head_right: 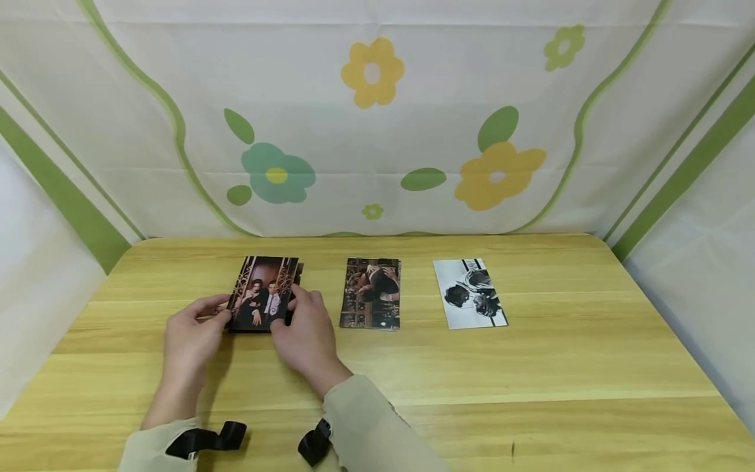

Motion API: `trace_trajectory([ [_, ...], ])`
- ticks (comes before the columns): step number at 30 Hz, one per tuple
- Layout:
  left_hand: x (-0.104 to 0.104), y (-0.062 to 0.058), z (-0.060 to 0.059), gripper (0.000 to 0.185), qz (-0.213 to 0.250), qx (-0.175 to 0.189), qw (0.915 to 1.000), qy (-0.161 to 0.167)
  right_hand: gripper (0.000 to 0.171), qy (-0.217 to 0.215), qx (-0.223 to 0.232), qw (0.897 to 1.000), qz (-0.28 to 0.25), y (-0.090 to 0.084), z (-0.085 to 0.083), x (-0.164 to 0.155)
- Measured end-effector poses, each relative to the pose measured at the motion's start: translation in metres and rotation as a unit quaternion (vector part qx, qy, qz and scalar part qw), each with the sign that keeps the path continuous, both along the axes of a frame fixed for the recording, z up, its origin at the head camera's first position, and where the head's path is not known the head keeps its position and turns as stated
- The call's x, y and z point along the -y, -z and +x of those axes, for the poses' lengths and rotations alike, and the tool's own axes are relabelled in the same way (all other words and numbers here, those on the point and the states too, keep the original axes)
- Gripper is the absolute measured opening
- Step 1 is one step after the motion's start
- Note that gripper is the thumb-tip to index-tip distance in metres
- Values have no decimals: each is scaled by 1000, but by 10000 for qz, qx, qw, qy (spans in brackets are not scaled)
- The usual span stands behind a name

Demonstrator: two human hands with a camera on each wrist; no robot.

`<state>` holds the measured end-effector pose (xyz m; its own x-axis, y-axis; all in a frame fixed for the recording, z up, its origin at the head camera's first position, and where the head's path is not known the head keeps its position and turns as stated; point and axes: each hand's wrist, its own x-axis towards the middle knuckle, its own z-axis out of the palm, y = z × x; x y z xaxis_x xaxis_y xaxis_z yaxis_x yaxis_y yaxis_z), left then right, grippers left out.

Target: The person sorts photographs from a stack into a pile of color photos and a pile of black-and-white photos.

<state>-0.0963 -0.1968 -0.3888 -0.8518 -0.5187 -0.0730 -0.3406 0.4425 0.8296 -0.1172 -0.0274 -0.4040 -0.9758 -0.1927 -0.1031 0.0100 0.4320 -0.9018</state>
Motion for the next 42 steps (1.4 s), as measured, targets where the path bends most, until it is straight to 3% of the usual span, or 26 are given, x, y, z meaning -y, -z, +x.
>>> trace_trajectory([
  [11, -3, 6, -3, 36, -447, 50, 9978, 494, 71, 307, -274, 9980, 479, 2, 1, 5],
  [20, -9, 5, 3, 29, -1198, -310, 9919, 292, 71, 352, -256, 9986, 306, 4, 1, 2],
  [25, -12, 2, 4, 41, -1180, -254, 9925, 209, 74, 191, -233, 9994, 180, 2, 3, -7],
  [29, -20, -3, 3, 48, -1046, -464, 9933, 145, 76, -24, -184, 9998, 71, -2, 9, -25],
  [35, -47, -6, 1, 42, -539, -927, 9918, 694, 67, 100, -252, 9996, -109, 0, 14, -65],
  [39, -73, -3, 1, 35, -419, -1226, 9856, 1082, 64, 320, -404, 9986, -89, 4, 13, -91],
  [42, -91, -1, 1, 33, -244, -1213, 9828, 1374, 63, 638, -400, 9971, -61, 4, 11, -110],
])
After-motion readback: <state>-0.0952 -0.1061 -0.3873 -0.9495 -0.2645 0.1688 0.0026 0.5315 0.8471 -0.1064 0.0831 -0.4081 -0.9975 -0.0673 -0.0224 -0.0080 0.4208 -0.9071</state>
